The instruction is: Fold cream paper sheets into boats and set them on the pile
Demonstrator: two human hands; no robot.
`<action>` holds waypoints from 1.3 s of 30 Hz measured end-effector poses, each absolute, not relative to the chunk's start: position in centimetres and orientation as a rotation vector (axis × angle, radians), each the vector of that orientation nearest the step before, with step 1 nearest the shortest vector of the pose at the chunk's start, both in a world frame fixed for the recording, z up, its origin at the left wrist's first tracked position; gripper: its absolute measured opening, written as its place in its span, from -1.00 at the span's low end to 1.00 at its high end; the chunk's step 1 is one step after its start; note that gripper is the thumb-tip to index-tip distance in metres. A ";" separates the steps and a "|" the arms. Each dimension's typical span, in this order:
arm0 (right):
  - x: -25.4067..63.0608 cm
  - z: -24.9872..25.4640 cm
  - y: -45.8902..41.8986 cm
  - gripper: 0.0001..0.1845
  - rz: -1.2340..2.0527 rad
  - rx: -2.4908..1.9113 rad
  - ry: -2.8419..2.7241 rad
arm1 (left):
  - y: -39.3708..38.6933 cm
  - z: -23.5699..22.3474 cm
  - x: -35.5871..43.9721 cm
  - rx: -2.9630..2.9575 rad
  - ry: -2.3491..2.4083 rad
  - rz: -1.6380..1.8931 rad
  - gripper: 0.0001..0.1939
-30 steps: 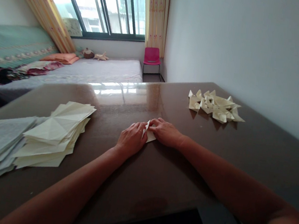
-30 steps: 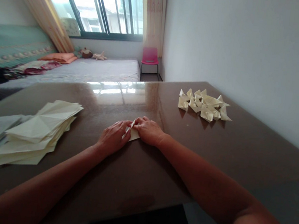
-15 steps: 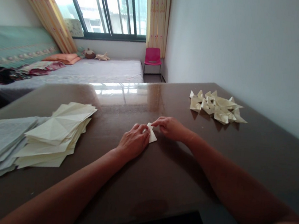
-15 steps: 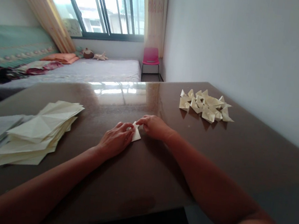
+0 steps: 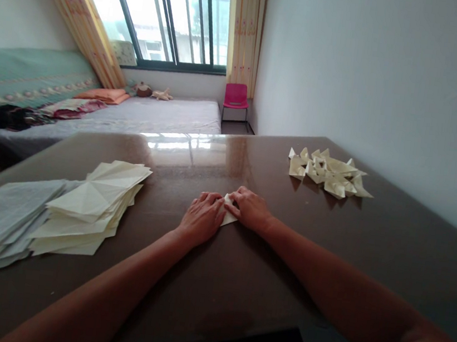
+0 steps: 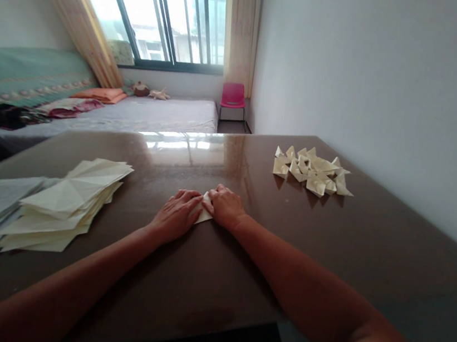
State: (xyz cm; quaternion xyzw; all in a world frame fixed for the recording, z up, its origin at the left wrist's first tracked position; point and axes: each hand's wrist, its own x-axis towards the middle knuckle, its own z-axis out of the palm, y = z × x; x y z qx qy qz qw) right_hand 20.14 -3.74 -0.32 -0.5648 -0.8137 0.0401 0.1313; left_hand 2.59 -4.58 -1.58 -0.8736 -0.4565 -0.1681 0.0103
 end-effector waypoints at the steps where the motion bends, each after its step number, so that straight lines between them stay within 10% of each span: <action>1: 20.1 -0.4 -3.7 -0.61 0.158 -1.640 -2.348 | -4.6 -1.6 2.6 -2.735 -1.427 -0.542 -0.66; 14: 20.6 0.3 -4.3 -0.69 0.384 -1.569 -2.343 | -4.1 -1.6 1.9 -2.839 -1.446 -0.680 -0.68; 25: 19.9 -0.8 -3.6 -0.47 0.935 -1.255 -2.014 | -3.0 -2.3 1.5 -2.861 -1.774 -1.278 -0.29; 32: 20.7 -1.3 -2.6 -0.53 1.121 -1.152 -1.845 | -2.7 -1.7 1.4 -2.904 -2.154 -1.786 -0.68; 39: 20.4 0.2 -3.7 -0.78 0.371 -1.178 -2.001 | -3.6 -0.6 1.8 -2.804 -2.374 -2.092 -0.65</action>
